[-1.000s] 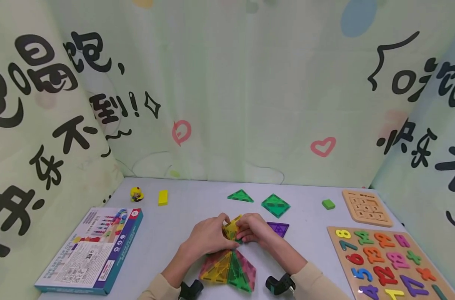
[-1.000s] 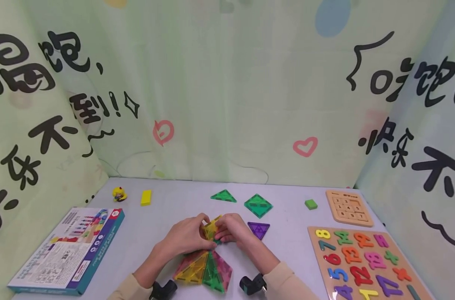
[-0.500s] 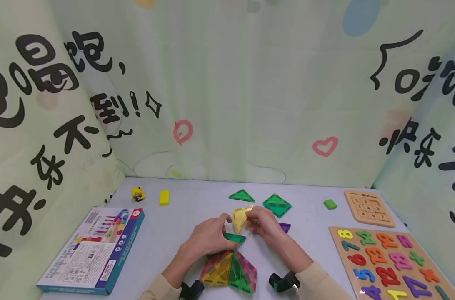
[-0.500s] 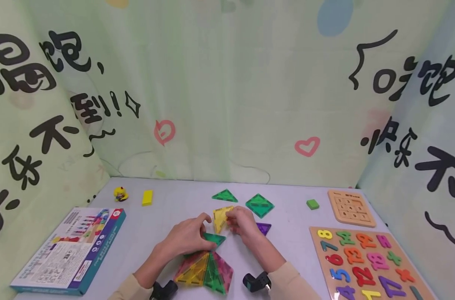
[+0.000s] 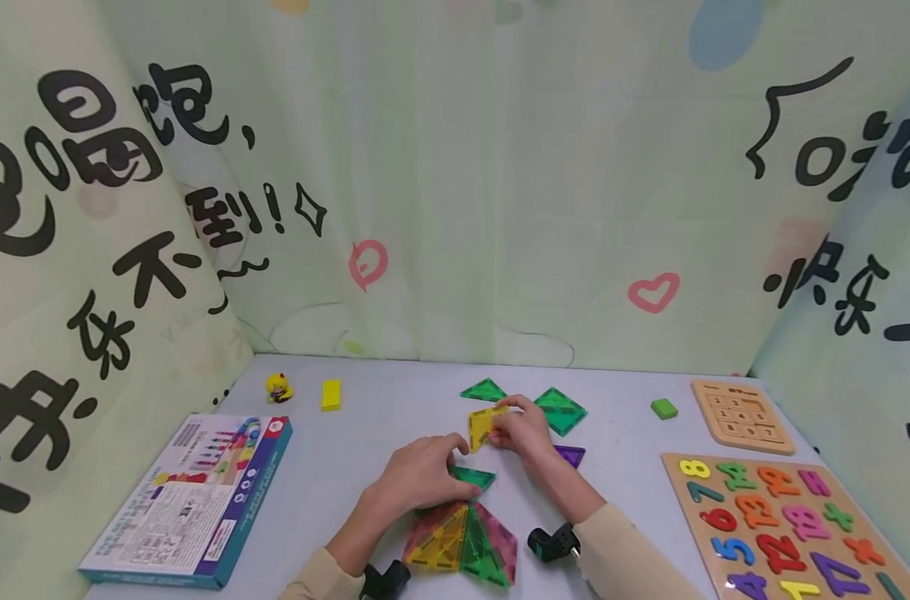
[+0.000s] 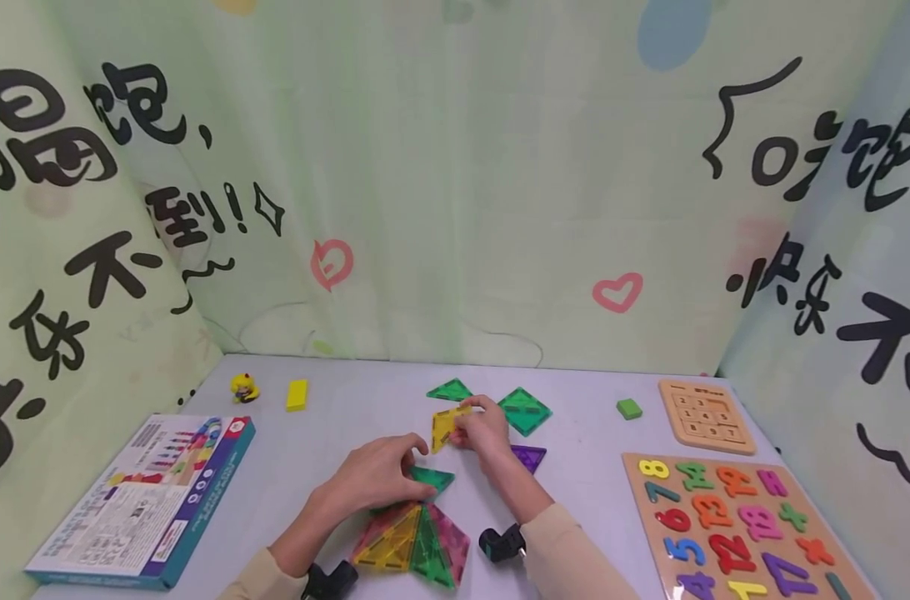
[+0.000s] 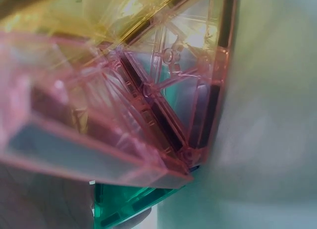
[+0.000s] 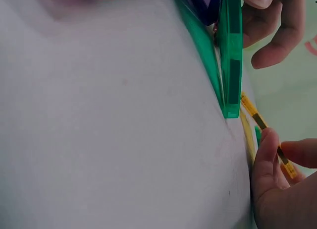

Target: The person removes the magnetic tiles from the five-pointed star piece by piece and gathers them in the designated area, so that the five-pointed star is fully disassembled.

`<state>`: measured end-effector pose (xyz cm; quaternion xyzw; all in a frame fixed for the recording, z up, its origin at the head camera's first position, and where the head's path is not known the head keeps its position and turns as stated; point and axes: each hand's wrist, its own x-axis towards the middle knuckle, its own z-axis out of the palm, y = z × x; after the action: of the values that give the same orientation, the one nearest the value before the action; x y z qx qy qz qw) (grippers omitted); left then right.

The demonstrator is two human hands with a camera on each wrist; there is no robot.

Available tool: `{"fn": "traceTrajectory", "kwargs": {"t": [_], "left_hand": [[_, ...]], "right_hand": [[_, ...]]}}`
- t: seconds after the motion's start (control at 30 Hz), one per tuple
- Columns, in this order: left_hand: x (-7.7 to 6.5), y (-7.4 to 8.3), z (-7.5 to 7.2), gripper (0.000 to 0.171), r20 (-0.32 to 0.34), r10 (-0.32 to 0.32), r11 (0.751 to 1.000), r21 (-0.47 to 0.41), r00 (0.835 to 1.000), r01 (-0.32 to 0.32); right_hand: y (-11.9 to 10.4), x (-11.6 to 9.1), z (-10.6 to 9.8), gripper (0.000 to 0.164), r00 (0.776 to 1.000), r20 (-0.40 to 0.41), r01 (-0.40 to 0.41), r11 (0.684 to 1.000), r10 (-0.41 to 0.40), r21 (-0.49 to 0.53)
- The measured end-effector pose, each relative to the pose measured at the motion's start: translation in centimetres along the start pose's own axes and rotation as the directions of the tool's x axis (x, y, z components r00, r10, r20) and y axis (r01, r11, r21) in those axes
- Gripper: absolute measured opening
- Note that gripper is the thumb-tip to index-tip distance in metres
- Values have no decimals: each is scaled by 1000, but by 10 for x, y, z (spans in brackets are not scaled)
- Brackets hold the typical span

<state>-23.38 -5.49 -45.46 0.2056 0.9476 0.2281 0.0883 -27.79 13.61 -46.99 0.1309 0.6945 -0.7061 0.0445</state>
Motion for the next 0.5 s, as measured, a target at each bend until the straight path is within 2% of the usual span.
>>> {"fn": "traceTrajectory", "kwargs": {"t": [0.07,0.13,0.2,0.27,0.33,0.37,0.5], "left_hand": [[0,0,1,57,0,3,1000,0,1000,-3],[0,1,1,57,0,6,1000,-2,1000,-6],[1,1,1,57,2,6,1000,-1,1000,-6],[1,2,1,58,4,2,1000,-2,1000,-2],[1,1,1,59,9,-10,1000,0,1000,10],[1,1,0,59,11,-16,1000,0,1000,16],[-1,0,-1,57,18,-41,999,-7,999,41]], "right_hand": [[1,4,0,42,1000,-5,28,997,-28,-67],[3,7,0,45,997,-17,69,981,-73,-183],[4,8,0,48,991,-30,114,935,-132,-337],[4,8,-1,47,980,-26,159,860,-195,-484],[2,4,-2,42,972,11,201,803,-235,-562],[1,2,-2,39,970,35,217,784,-242,-582],[-5,-15,-5,20,967,188,251,744,-169,-619]]}}
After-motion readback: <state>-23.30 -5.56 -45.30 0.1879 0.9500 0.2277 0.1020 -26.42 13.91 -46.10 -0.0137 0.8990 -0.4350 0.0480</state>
